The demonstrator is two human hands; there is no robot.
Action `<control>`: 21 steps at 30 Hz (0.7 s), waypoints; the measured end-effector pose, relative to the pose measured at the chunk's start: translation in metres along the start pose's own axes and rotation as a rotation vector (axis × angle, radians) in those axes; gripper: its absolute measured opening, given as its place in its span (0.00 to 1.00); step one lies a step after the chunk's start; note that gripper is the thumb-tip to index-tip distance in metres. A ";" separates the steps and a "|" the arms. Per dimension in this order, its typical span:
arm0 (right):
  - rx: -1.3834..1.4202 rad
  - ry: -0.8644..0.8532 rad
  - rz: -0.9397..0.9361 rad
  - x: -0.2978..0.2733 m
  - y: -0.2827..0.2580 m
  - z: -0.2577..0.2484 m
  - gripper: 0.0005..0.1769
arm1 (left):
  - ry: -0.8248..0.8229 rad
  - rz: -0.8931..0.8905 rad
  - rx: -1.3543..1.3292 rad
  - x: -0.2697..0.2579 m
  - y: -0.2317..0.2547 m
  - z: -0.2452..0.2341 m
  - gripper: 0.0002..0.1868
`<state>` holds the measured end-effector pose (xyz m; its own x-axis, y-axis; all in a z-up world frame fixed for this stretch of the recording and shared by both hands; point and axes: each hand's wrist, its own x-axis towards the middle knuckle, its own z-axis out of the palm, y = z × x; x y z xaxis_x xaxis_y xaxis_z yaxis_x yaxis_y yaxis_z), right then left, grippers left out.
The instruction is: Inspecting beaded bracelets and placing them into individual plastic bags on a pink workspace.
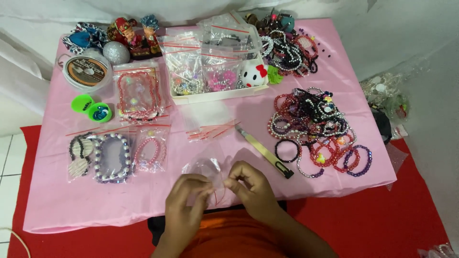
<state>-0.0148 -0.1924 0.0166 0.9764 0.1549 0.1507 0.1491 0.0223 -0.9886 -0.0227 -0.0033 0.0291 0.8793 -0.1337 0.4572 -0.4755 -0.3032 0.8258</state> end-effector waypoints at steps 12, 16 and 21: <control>-0.245 -0.044 -0.220 0.002 -0.014 0.014 0.08 | -0.049 0.150 0.215 -0.005 -0.006 -0.010 0.05; -0.290 0.091 0.021 0.007 -0.002 -0.003 0.07 | 0.013 0.162 0.351 -0.008 -0.010 -0.016 0.05; 0.581 0.535 0.912 0.033 -0.071 -0.032 0.19 | 0.137 0.215 0.649 -0.005 -0.024 -0.021 0.13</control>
<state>0.0120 -0.2201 0.0916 0.6474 -0.0805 -0.7579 -0.5877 0.5804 -0.5637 -0.0164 0.0245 0.0135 0.7361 -0.1467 0.6608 -0.4880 -0.7916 0.3678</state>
